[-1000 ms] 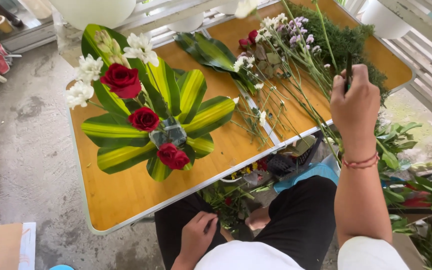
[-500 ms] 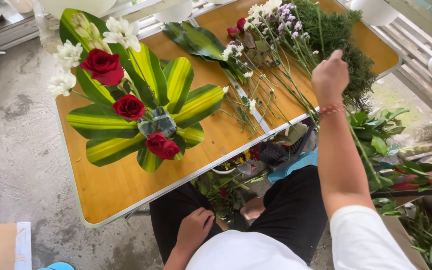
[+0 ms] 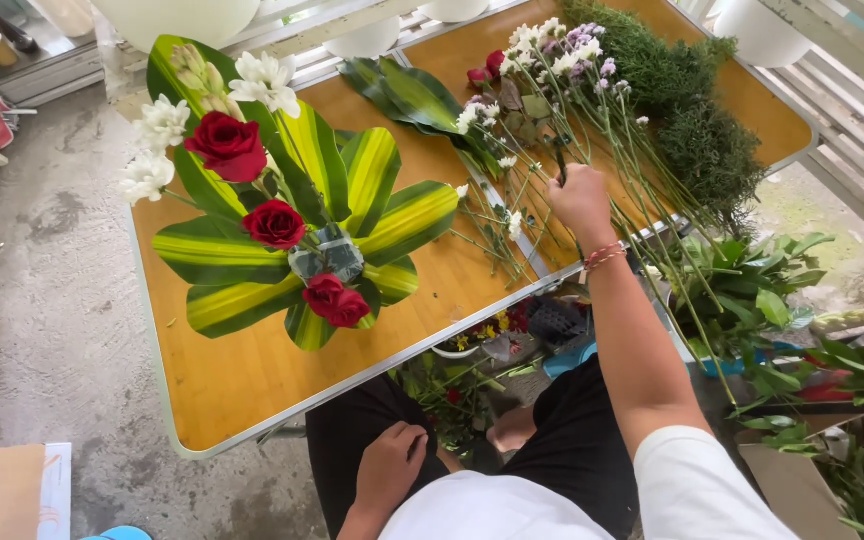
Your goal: The person is creating a floral arrangement by trimming flower stems and inserting them into a foam base.
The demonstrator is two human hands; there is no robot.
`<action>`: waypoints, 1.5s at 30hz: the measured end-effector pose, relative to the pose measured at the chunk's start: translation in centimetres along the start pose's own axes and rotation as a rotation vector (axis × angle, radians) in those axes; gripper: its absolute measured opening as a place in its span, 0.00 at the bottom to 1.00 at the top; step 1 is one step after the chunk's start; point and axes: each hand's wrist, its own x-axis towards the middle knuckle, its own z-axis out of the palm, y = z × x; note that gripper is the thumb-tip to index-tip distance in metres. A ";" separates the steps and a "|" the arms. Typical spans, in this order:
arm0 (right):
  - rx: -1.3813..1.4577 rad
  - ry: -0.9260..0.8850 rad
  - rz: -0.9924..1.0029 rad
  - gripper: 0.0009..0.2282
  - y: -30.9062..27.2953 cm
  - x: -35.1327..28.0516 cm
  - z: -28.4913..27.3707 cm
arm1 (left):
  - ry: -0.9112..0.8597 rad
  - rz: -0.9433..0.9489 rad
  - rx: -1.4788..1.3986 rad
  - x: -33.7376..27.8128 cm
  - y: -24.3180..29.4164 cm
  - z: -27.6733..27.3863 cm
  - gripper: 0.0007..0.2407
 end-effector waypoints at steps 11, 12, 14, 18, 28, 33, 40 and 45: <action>0.766 0.169 -0.009 0.03 -4.8 -13.8 -4.5 | 0.004 0.002 -0.084 -0.1 0.2 -0.6 0.06; 0.833 0.139 0.028 0.02 -5.2 -15.6 -4.1 | 0.008 0.019 -0.101 0.0 0.1 -0.6 0.06; 0.930 0.104 -0.027 0.02 -3.6 -17.2 -1.6 | 0.020 0.025 -0.120 0.2 0.3 -0.8 0.06; 0.901 0.144 0.012 0.03 -2.5 -18.0 -0.4 | -0.012 0.009 -0.113 0.5 0.1 -0.7 0.07; -0.144 0.473 -0.010 0.10 4.1 -6.3 -0.8 | 0.039 0.006 -0.060 0.3 -0.1 -0.1 0.08; -0.163 0.194 -0.004 0.06 -1.4 -3.1 -0.4 | 0.067 0.035 -0.055 0.4 -0.3 -0.2 0.07; -0.266 0.064 0.025 0.05 0.1 1.1 1.2 | 0.015 -0.035 -0.092 0.4 -0.2 -0.8 0.08; -0.021 0.379 -0.083 0.04 1.9 0.9 0.8 | 0.010 0.028 -0.082 0.1 -0.7 -0.5 0.07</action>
